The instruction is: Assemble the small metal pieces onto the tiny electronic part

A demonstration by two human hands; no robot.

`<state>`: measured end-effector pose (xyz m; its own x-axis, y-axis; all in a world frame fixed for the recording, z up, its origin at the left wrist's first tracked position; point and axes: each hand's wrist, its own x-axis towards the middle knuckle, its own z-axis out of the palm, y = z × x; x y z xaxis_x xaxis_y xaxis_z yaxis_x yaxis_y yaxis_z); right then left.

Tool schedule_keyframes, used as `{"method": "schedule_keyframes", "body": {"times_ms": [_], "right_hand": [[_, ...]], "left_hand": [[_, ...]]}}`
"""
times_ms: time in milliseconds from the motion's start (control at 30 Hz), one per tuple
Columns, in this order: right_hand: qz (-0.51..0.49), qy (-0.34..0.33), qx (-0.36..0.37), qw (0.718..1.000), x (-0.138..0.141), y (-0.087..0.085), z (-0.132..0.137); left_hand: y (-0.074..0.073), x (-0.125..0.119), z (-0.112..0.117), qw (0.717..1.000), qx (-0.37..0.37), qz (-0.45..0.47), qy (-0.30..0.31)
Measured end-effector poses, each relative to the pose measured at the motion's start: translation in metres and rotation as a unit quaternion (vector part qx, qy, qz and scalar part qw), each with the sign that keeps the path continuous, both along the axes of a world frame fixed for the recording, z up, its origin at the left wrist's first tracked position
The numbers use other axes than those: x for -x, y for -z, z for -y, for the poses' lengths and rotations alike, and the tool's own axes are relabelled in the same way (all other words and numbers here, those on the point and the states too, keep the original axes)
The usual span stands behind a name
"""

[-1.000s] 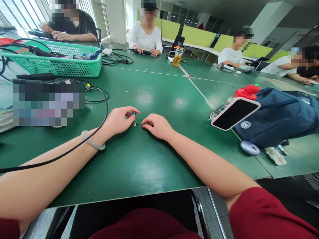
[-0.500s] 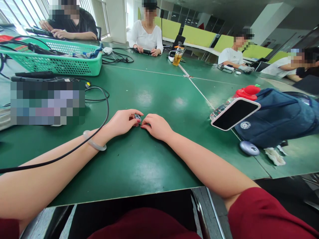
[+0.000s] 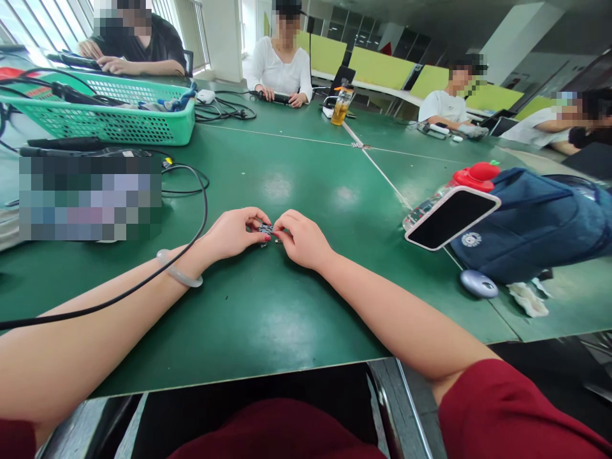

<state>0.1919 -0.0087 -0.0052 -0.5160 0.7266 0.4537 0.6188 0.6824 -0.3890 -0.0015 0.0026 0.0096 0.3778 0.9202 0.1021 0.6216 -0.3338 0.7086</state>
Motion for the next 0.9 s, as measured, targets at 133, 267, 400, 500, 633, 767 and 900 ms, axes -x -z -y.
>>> {"method": "schedule_keyframes", "body": {"times_ms": [133, 267, 400, 500, 633, 767, 900], "right_hand": [[-0.005, -0.012, -0.008, 1.0, 0.0003, 0.0, 0.0012], [0.011, -0.015, -0.018, 1.0, 0.001, 0.0007, 0.0009], [0.019, -0.012, -0.031, 0.999, 0.0017, 0.0013, 0.0001], [0.031, -0.009, -0.037, 0.999, 0.0018, 0.0016, -0.0001], [0.06, -0.012, -0.05, 0.997, 0.0019, 0.001, -0.0002], [0.086, -0.005, -0.056, 0.995, 0.0022, -0.0004, 0.0002], [0.065, -0.005, -0.05, 0.997, 0.0014, 0.0001, 0.0003]], "left_hand": [[-0.0007, -0.0016, 0.0019, 0.999, 0.003, 0.01, 0.035], [-0.0025, -0.0026, 0.0037, 0.999, -0.011, 0.006, 0.04], [-0.0029, -0.002, 0.0034, 0.999, -0.003, 0.009, 0.041], [-0.002, -0.0011, 0.0021, 0.999, 0.003, 0.01, 0.041], [-0.0006, -0.0003, 0.0009, 0.999, -0.004, 0.002, 0.042], [0.0005, 0.0003, 0.0002, 0.999, -0.013, -0.011, 0.04], [0.0002, 0.0005, 0.0002, 0.999, -0.013, -0.015, 0.032]]}}
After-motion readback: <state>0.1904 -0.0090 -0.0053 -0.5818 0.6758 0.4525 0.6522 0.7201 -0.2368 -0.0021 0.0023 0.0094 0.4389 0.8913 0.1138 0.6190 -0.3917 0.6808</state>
